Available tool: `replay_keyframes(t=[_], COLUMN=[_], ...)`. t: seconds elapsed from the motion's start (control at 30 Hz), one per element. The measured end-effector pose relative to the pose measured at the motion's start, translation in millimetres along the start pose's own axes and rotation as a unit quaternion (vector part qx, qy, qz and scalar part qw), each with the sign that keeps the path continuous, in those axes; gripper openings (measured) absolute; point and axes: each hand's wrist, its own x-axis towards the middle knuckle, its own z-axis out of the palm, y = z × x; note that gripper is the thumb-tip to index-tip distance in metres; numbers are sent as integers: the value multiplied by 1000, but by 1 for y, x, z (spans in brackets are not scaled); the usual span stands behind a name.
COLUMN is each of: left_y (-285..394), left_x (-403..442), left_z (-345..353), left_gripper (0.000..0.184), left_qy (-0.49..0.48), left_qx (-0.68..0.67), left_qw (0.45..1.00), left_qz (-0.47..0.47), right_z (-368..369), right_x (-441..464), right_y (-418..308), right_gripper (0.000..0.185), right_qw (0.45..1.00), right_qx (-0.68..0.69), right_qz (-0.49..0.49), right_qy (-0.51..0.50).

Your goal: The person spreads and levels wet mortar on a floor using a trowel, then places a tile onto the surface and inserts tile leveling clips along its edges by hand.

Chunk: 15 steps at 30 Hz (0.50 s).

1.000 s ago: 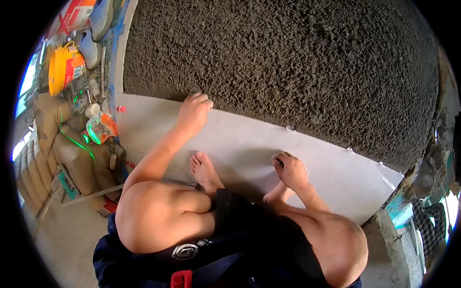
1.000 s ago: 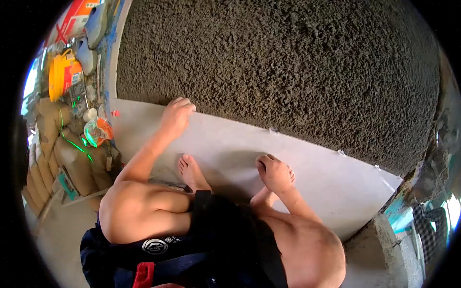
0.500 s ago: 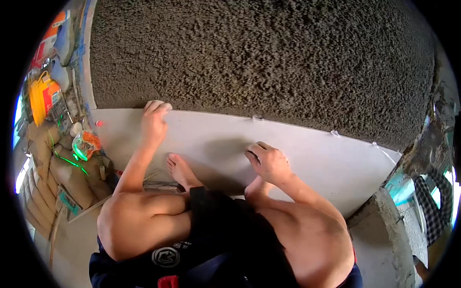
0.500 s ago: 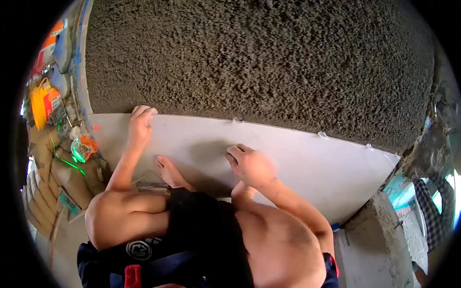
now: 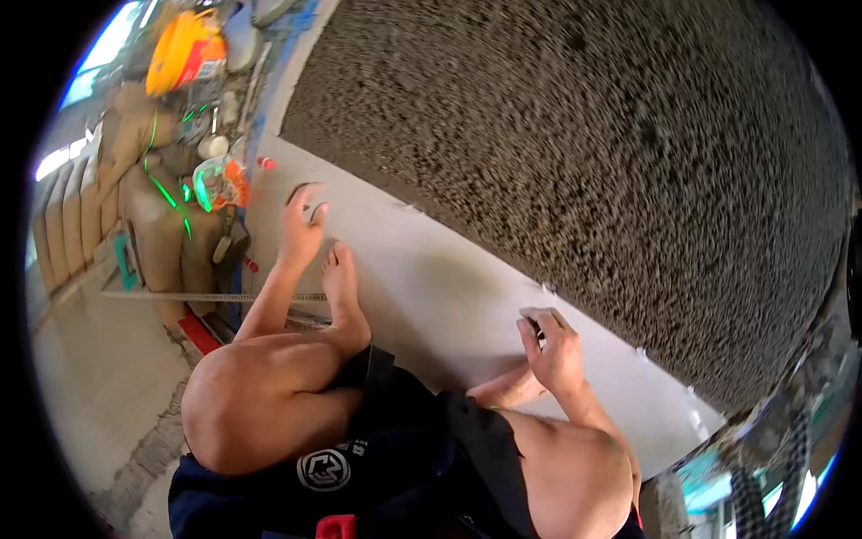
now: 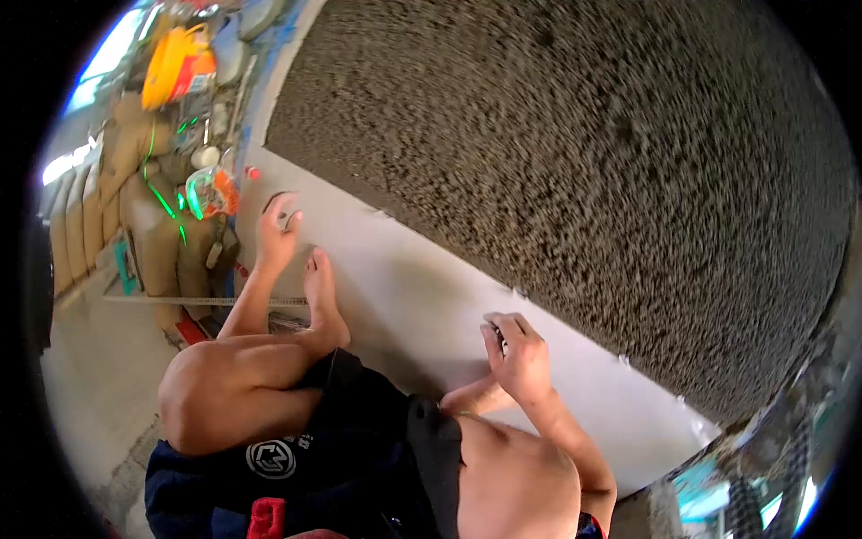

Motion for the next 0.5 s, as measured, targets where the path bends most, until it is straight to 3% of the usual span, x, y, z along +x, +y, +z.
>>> replay_keyframes(t=[0.03,0.1,0.17,0.23,0.3,0.37,0.43,0.5], left_y=[-13,-41,-75,-106,-134,-174,-191,-217], left_x=[-3,-13,-24,-29,-21,-7,20,57], left_z=[-12,-40,-71,-99,-126,-145,-161,-166], left_gripper=[35,33,31,28,27,26,26,26], left_qy=[7,56,93,137,185,259,250,120], left_qx=[16,71,133,50,54,56,62,147], left_qw=[998,995,987,987,979,958,962,980], left_qz=[-59,-28,-6,-65,-71,-107,-86,-53], right_z=[0,13,12,18,36,54,71,83], right_x=[-2,-6,-19,-40,-64,-75,-85,-95], right_y=[-2,3,-8,-2,32,40,47,46], right_gripper=[15,16,28,40,43,38,34,31], right_qw=[999,995,979,958,968,963,956,946], right_qx=[-20,-36,-51,-81,-86,-81,-77,-74], right_qz=[5,-6,79,151,107,139,186,246], right_qy=[-33,-88,-179,-230,-212,-216,-212,-198])
